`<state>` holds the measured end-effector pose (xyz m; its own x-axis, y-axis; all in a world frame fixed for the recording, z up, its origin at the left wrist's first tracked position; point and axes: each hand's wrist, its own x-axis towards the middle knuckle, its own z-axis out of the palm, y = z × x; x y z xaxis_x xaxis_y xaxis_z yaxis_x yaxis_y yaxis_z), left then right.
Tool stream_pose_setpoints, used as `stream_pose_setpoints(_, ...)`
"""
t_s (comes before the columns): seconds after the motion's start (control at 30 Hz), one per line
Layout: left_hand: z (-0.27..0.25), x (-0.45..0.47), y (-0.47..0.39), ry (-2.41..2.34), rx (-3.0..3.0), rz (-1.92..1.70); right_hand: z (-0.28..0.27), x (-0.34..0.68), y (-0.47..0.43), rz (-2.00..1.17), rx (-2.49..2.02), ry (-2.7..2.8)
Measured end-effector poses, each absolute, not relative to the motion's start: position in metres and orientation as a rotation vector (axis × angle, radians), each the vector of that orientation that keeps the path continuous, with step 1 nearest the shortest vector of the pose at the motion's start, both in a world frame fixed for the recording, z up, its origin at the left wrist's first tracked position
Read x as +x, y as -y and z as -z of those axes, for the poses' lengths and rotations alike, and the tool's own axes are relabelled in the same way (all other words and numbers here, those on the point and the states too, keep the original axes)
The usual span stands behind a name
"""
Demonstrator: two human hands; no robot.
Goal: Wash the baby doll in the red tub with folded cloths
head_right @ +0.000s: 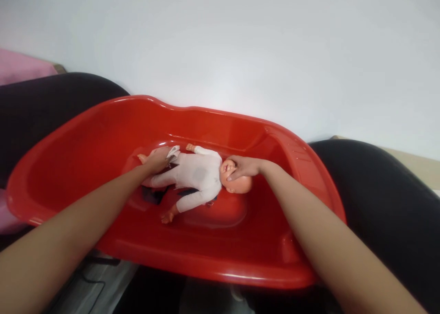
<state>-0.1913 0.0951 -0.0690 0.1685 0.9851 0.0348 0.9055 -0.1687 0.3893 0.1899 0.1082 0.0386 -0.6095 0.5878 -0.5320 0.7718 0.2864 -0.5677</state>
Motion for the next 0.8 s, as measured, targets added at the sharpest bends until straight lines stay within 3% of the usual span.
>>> stream_pose_setpoints(0.5,0.074,-0.218,-0.086,-2.4,1.983,-0.194,-0.042,0.186,-0.106,1.22,1.295,-2.331)
stream_pose_setpoints(0.8,0.073,-0.232,-0.088,-2.518,1.886,-0.123,-0.042,0.186,-0.104,1.192,1.275,-2.366)
